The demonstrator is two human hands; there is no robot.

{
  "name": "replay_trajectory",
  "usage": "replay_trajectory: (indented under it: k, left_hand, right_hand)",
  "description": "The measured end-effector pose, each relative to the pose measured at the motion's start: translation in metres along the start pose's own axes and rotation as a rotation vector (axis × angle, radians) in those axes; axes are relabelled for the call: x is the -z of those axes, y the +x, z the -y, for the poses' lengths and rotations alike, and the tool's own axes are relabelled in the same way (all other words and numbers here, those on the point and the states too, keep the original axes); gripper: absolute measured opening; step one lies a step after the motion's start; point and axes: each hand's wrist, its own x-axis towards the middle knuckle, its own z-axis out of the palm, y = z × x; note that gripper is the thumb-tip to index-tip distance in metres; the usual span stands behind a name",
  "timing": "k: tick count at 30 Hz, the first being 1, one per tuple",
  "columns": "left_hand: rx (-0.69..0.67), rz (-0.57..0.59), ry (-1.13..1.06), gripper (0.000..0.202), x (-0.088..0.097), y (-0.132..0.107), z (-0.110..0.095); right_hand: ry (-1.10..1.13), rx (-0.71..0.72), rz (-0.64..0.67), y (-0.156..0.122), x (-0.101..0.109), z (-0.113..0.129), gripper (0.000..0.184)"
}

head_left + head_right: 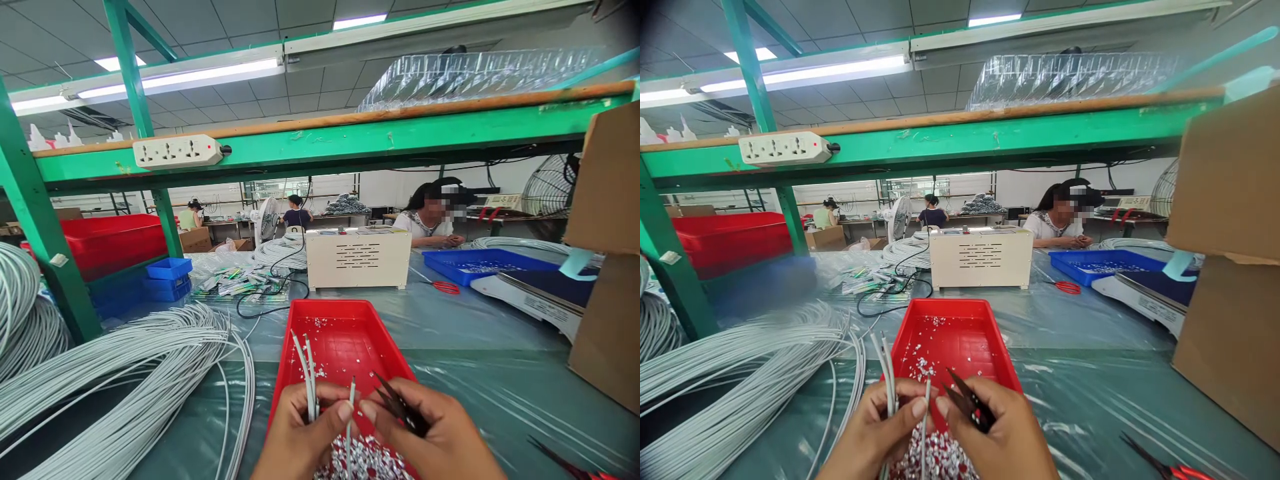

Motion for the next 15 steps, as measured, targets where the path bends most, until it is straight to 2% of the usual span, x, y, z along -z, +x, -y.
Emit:
replay_trajectory:
  k: [3,6,11,15]
  left_hand:
    - [0.012,-0.071,0.068,0.041,0.001,0.001,-0.005]
    - [-0.044,-0.075,0.061,0.042,0.002,0.001,-0.010]
    - [-0.131,-0.080,0.221,0.036,0.001,-0.004,-0.019]
    - [-0.115,0.027,0.249,0.033,0.003,-0.005,-0.023]
  right_hand:
    - [-0.073,0.049,-0.015,0.005,0.008,-0.004,0.005]
    - [-0.158,0.064,0.015,0.005,0.010,0.001,0.011]
    - [-0.178,0.094,0.001,-0.002,0.004,0.018,0.022]
    - [-0.096,0.091,0.042,-0.007,0.002,0.024,0.024]
